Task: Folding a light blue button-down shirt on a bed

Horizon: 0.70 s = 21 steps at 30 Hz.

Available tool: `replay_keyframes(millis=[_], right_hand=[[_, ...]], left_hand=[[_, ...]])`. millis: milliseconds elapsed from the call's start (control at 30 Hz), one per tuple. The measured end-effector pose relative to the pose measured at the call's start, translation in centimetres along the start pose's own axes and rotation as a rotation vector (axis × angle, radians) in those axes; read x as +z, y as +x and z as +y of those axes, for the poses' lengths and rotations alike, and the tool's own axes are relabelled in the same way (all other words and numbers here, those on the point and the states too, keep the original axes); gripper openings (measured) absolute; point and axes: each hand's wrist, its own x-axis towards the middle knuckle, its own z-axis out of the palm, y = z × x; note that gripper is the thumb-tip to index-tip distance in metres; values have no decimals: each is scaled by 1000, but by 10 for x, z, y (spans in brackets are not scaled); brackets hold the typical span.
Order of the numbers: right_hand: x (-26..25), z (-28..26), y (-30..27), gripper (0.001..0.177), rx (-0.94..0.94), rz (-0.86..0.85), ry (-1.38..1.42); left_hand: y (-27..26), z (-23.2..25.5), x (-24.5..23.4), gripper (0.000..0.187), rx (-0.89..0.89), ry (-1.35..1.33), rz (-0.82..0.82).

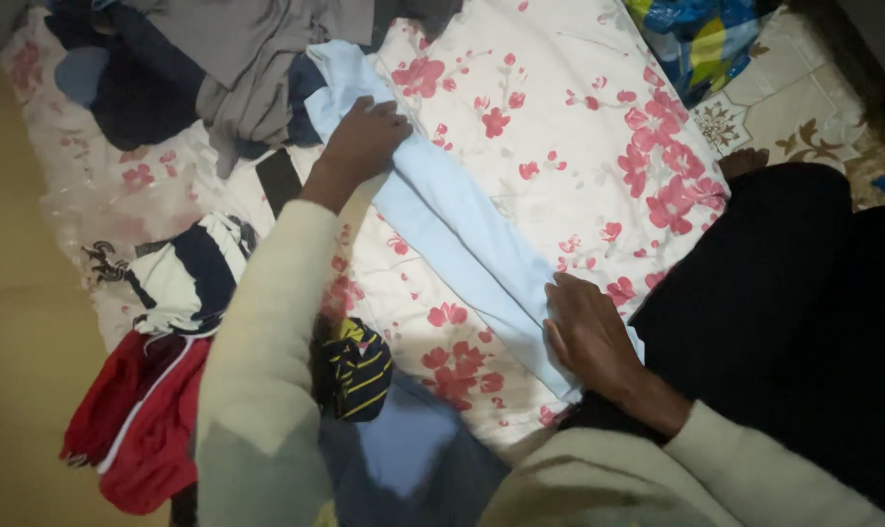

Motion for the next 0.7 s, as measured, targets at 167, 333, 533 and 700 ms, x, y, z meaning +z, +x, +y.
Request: replay_keyframes(millis=[167,333,533,700], right_hand=[[6,1,0,112,0,-48,15],[4,6,14,97,54,-23,-27],[-17,33,16,66,175,-70,355],[10,96,11,40,295,-34,417]], left_hand=[[15,-17,-35,19,100,30,-38],[27,-28,-55,18,100,117,-137],[21,-63,-29,27,125,238,-68],[38,-78,-29,15,6,306,-149]])
